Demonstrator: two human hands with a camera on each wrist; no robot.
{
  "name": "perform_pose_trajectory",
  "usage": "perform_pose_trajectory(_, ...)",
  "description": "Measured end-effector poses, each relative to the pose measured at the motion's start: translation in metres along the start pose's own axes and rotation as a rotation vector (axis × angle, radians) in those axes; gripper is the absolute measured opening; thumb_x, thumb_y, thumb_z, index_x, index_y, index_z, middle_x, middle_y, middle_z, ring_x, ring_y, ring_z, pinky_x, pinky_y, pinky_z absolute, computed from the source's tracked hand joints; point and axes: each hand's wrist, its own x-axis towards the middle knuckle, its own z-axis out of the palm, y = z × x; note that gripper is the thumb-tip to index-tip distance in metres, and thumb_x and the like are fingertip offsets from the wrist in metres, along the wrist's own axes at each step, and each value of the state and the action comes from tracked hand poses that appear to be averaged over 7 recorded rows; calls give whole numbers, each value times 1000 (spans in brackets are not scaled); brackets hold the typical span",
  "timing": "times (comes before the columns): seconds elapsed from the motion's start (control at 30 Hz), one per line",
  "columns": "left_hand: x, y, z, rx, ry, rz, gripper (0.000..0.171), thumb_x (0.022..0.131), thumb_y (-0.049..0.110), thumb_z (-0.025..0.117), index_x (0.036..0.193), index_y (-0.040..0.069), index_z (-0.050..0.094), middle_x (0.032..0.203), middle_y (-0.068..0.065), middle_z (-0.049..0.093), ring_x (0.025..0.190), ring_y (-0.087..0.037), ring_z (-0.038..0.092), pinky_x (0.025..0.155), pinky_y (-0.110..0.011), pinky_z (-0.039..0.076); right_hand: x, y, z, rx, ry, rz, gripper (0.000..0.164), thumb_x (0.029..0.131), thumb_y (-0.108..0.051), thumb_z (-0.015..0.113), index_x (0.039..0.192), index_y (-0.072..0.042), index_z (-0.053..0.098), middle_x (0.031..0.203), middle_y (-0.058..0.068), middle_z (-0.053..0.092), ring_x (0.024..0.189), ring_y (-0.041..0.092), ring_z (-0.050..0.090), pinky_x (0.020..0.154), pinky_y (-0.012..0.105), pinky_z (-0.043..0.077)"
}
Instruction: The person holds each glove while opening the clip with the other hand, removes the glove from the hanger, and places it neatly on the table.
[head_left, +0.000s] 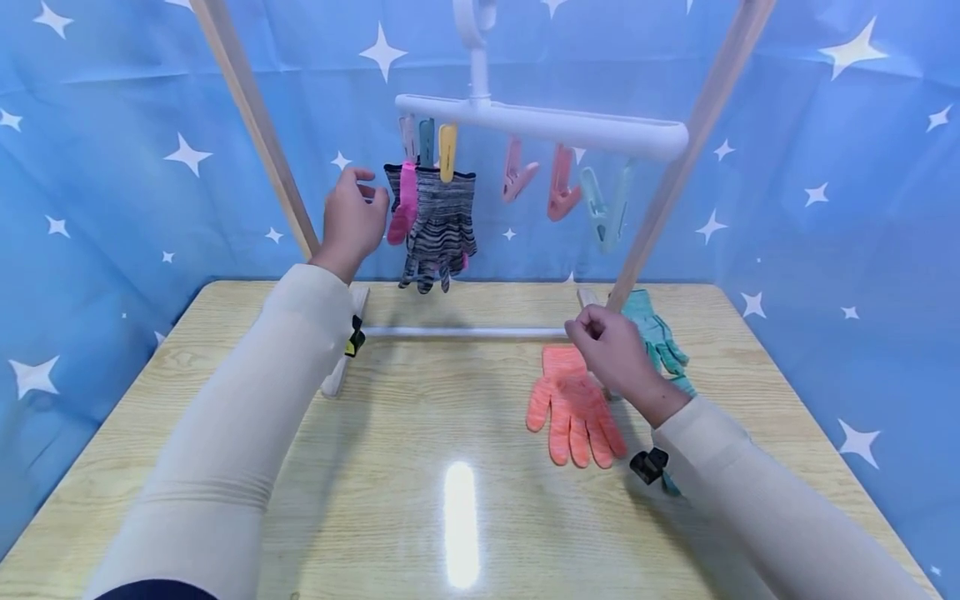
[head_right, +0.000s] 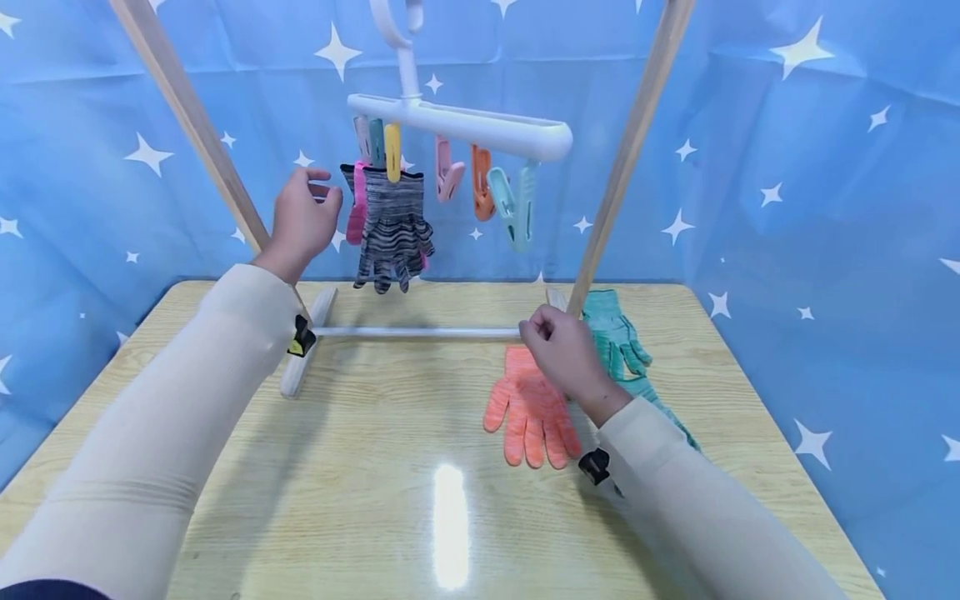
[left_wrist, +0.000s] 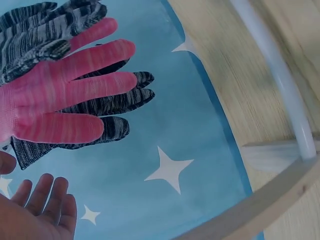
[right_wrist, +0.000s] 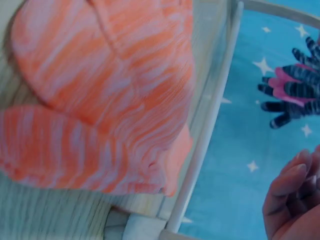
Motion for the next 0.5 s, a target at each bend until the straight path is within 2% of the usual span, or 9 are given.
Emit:
perform_pose_trajectory(0.1,6,2,3,-26,6,-42,46,106,37,42,148,21,40,140,-5,56,117,-18,61,93,-31,56,-2,-5,1,1,1,-22,32,104,-33,51,82,-10,53,61,7,45,48,22,44,54,34,41)
perform_pose_trajectory(0.23,12,5,4,-46,16,-64,45,106,38,43,147,22,41,140,-4,57,117,-18,61,94,-32,55,-3,-9,1,8,0,-26,30,104,-32,52,82,-11,53,61,6,45,48,22,42,53,34,41)
perform_pose_trajectory(0.5,22,2,6,-32,-20,-39,48,106,40,40,151,24,39,147,-1,53,130,-16,55,105,-30,50,-5,-16,3,9,0,-25,27,103,-29,53,82,-12,55,60,6,46,46,21,42,49,33,40)
